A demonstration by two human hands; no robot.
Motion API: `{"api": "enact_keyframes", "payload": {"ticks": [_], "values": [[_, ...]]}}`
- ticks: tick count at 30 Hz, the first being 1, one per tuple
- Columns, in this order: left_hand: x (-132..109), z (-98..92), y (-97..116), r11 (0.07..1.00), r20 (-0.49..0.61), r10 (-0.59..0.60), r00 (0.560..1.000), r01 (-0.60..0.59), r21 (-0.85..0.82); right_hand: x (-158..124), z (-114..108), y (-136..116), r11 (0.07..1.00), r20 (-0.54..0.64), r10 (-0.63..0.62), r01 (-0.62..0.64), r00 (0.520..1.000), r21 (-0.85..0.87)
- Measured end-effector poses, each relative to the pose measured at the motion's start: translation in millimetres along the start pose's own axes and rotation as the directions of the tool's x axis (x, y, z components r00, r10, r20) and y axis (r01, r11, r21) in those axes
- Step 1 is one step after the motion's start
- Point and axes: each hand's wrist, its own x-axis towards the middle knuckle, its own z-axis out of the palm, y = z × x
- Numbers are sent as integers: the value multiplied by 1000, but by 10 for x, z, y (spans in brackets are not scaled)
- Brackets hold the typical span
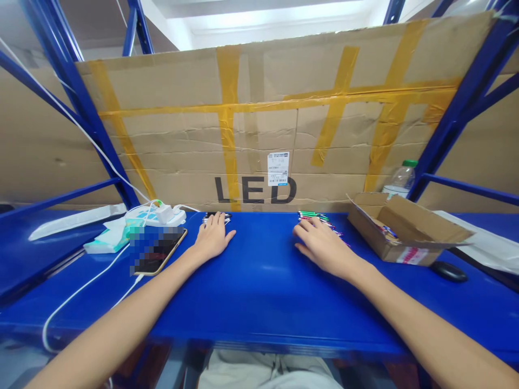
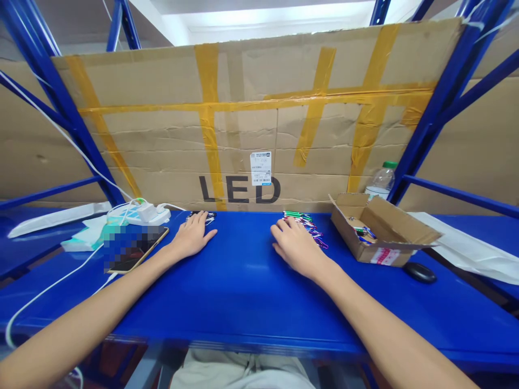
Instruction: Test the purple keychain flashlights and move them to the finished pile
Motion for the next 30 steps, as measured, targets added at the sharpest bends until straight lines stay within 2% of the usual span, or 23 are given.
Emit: {"api": "enact_keyframes", "payload": {"ticks": [3,8,16,21,26,28,30], "values": [[77,66,-67,998,31,-63,998,62,10,12,2,-106,993,22,-70,67,997,97],[101,113,-75,997,17,-68,998,68,34,2,42,-153,973,7,-96,92,995,213],[-19,13,29,990,-37,127,991,-125,62,12,90,-106,951,64,-83,60,995,305],[-115,-56,126,972,-28,235,972,-235,1,22,109,-95,941,89,-64,30,994,336],[-177,-133,229,953,-7,290,957,-289,-93,29,140,-63,921,90,-56,17,994,389],[-167,-164,221,953,-30,275,961,-277,-122,28,145,-51,915,92,-52,11,994,404],[-144,-183,180,967,-32,249,968,-250,-45,27,146,-41,911,91,-49,7,995,412]]}}
